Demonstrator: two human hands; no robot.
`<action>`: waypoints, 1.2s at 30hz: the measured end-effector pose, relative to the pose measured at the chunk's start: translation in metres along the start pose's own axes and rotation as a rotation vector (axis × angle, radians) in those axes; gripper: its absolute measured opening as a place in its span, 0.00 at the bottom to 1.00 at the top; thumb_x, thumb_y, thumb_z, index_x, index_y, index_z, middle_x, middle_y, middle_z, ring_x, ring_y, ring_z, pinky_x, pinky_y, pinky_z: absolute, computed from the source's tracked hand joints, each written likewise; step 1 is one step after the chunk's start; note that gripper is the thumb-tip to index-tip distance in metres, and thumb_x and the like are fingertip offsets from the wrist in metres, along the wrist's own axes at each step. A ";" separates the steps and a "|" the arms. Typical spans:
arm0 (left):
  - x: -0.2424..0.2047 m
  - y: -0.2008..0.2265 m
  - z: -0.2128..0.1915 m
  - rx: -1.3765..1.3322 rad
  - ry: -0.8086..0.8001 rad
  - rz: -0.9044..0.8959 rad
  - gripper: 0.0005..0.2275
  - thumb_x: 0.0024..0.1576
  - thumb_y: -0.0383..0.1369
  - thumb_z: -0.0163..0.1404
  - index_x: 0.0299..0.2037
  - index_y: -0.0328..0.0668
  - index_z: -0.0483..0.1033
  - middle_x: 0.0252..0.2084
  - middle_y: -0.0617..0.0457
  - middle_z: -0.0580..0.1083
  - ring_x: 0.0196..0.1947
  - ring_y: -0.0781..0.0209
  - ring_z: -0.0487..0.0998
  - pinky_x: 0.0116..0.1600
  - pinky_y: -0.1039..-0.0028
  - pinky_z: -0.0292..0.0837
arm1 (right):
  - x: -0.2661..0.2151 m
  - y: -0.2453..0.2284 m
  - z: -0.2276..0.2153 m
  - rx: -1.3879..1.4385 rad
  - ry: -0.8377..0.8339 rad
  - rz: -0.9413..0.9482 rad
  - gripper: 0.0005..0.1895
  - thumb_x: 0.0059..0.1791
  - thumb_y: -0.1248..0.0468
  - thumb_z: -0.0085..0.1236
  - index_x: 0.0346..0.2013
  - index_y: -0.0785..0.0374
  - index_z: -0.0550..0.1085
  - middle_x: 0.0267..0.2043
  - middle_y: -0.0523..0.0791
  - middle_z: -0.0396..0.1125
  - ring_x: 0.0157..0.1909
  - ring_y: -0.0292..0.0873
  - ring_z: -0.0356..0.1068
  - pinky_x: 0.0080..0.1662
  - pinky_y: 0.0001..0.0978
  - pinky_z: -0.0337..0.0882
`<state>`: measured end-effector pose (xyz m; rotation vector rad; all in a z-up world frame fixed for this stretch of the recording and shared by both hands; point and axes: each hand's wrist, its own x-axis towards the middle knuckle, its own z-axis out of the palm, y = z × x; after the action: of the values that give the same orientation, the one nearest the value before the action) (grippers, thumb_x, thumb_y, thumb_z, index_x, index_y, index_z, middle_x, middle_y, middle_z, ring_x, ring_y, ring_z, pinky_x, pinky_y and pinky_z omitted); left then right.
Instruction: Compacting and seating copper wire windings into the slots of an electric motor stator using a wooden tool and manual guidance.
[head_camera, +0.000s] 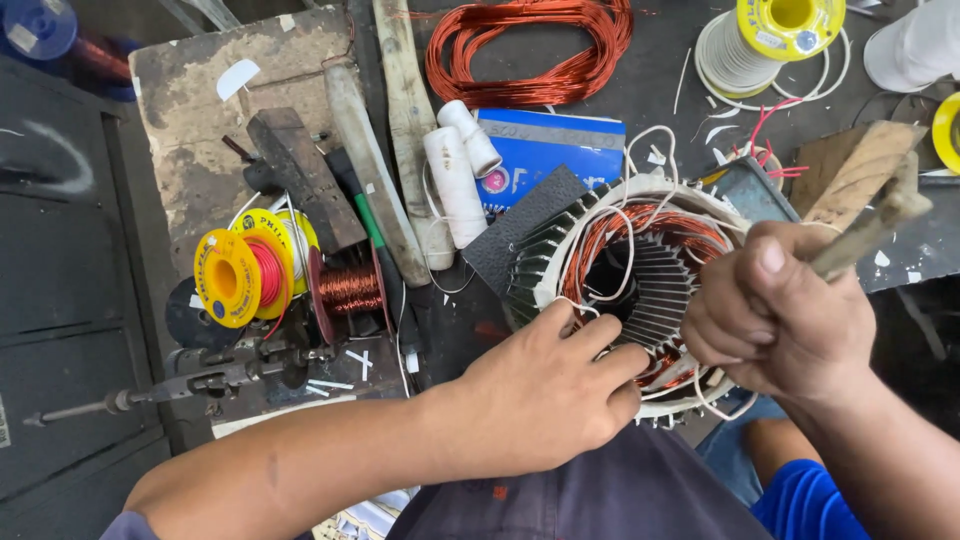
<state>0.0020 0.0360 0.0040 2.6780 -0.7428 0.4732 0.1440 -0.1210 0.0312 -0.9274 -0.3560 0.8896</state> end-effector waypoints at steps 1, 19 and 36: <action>0.001 -0.001 0.001 -0.012 -0.007 -0.001 0.05 0.54 0.27 0.51 0.27 0.49 0.76 0.35 0.54 0.71 0.38 0.52 0.69 0.39 0.63 0.60 | 0.002 0.001 0.000 -0.007 -0.003 0.027 0.20 0.51 0.60 0.46 0.17 0.56 0.54 0.12 0.40 0.41 0.11 0.33 0.36 0.13 0.26 0.39; 0.000 -0.010 -0.001 -0.008 0.036 0.076 0.09 0.57 0.29 0.47 0.24 0.47 0.75 0.36 0.54 0.71 0.38 0.53 0.69 0.45 0.61 0.63 | -0.057 0.034 0.017 -0.633 -0.433 -0.446 0.29 0.56 0.49 0.45 0.14 0.59 0.58 0.11 0.42 0.48 0.10 0.43 0.46 0.20 0.34 0.49; -0.011 -0.044 -0.012 -0.209 0.029 0.008 0.03 0.55 0.29 0.54 0.37 0.51 0.76 0.38 0.55 0.68 0.39 0.56 0.69 0.41 0.60 0.50 | -0.071 0.007 -0.002 -0.387 0.063 -0.643 0.13 0.41 0.57 0.44 0.17 0.47 0.51 0.10 0.29 0.43 0.08 0.25 0.38 0.10 0.17 0.49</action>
<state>0.0144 0.0814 0.0012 2.4699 -0.7507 0.4108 0.0987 -0.1759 0.0308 -1.0985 -0.7382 0.1992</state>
